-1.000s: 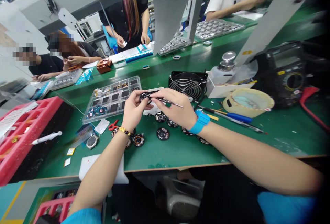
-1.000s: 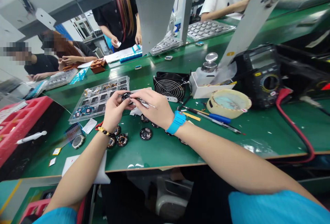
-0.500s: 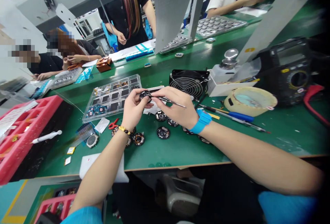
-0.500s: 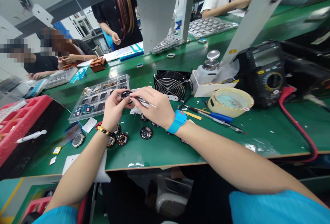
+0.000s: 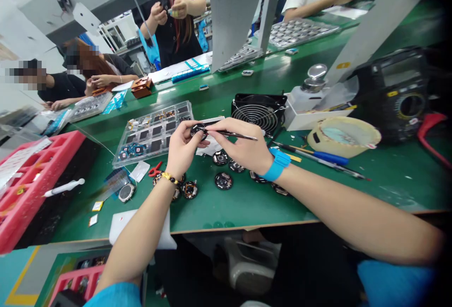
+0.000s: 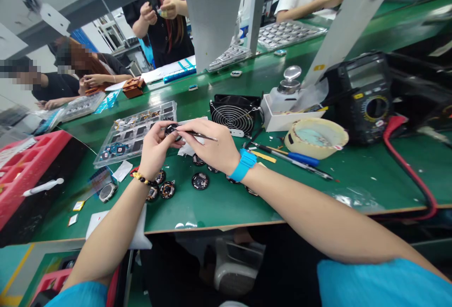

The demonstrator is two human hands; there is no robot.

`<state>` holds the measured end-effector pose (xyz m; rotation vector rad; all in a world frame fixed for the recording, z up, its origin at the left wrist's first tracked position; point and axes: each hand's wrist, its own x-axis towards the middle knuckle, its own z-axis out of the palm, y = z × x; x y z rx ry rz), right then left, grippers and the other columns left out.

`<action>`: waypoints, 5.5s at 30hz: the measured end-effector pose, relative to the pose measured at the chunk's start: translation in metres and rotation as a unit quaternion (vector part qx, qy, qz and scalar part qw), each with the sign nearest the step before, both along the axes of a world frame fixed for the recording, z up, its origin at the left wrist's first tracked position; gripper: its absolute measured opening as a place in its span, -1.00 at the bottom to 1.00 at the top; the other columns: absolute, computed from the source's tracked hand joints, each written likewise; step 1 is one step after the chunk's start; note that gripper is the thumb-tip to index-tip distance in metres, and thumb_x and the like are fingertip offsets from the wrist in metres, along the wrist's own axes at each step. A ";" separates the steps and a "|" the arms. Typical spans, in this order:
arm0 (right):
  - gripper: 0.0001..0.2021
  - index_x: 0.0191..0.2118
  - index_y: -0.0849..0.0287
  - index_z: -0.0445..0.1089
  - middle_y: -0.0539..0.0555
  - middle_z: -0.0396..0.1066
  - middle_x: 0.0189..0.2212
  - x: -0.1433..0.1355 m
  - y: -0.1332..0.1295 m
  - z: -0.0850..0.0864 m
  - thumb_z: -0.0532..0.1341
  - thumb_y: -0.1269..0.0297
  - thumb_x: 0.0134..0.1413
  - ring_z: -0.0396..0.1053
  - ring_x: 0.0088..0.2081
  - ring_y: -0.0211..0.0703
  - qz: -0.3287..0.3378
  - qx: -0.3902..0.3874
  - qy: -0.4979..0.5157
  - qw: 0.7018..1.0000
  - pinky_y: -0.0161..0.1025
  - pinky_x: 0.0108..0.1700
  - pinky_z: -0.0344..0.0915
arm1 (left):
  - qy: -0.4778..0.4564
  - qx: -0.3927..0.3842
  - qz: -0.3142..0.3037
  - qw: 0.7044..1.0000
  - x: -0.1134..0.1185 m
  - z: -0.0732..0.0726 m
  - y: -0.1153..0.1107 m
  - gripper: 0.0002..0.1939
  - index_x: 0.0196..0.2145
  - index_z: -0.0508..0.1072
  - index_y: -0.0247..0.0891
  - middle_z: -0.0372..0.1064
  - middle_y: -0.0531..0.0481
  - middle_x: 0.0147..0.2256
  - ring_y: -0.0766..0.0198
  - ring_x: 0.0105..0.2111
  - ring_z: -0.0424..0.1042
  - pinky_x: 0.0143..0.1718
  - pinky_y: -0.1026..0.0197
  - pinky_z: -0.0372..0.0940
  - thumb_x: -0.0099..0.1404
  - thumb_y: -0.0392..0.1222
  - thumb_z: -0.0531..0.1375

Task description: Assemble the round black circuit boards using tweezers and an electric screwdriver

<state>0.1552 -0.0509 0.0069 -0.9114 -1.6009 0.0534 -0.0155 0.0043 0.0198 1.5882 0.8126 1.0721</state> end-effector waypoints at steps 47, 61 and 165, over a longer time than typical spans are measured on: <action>-0.86 -0.15 0.08 0.56 0.03 0.62 -0.19 0.004 0.005 0.005 0.29 0.17 0.33 0.56 -0.15 -0.10 0.011 -0.112 0.094 0.989 -0.13 -0.08 0.54 | -0.007 -0.022 0.059 0.998 -0.002 -0.004 0.010 -0.85 -0.20 0.45 -0.23 0.38 0.11 -0.45 0.40 -0.52 0.42 -0.47 0.35 0.49 0.28 -0.19 0.31; -0.86 -0.15 0.10 0.58 0.03 0.62 -0.18 0.000 0.006 0.004 0.31 0.18 0.32 0.56 -0.13 -0.12 0.035 -0.152 0.151 0.976 -0.16 -0.09 0.49 | -0.004 0.000 0.021 1.000 0.001 -0.003 0.004 -0.82 -0.20 0.45 -0.24 0.38 0.08 -0.41 0.40 -0.48 0.45 -0.46 0.37 0.47 0.29 -0.13 0.31; -0.89 -0.18 0.04 0.59 0.03 0.65 -0.17 -0.001 -0.004 0.006 0.32 0.18 0.31 0.58 -0.09 -0.03 0.022 -0.083 0.076 0.993 -0.07 -0.01 0.51 | 0.076 0.097 0.102 0.987 -0.001 -0.007 0.006 -0.90 -0.27 0.50 -0.23 0.41 0.04 -0.38 0.33 -0.39 0.39 -0.42 0.32 0.50 0.27 -0.18 0.28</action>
